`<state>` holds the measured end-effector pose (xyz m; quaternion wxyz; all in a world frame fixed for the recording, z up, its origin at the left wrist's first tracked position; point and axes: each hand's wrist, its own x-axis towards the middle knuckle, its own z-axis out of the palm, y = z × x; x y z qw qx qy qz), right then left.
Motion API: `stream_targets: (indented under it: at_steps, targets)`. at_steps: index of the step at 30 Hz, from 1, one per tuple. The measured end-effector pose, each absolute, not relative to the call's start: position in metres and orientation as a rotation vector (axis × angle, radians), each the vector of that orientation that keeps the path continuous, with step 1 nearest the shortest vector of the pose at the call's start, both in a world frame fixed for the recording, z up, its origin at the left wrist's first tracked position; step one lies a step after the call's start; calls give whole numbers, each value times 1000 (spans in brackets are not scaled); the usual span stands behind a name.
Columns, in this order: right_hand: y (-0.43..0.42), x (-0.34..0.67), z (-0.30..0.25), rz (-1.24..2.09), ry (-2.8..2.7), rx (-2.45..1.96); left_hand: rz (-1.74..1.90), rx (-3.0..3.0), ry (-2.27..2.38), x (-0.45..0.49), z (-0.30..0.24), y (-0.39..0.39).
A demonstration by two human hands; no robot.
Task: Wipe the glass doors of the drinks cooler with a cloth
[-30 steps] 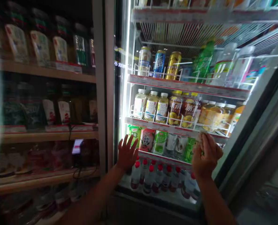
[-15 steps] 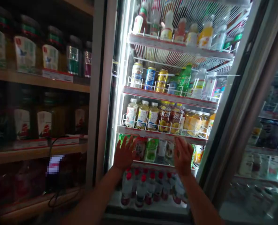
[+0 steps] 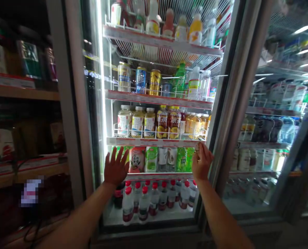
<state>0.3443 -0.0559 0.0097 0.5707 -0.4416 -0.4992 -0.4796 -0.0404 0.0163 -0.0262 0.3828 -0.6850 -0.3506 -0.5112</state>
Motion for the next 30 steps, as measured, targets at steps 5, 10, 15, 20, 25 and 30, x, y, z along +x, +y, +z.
stream_targets:
  at_steps: [5, 10, 15, 20, 25, 30]
  targets:
    - [-53, 296, 4, -1073, -1388, -940, -1283, -1739, -883, -39, -25, 16]
    - [-66, 266, -35, -1048, -1763, -911, -1282, -1729, -884, -39, -24, 14]
    - [-53, 269, -5, -1111, -1411, -910, -1265, -1751, -897, -40, -29, 15]
    - [-35, 206, 8, -1088, -1382, -846, -1244, -1767, -950, -41, -31, 15]
    - [-32, 145, -11, -1041, -1676, -751, -1279, -1755, -896, -42, -30, 12]
    - [-29, 145, -11, -1074, -1722, -731, -1323, -1735, -862, -43, -35, 15]
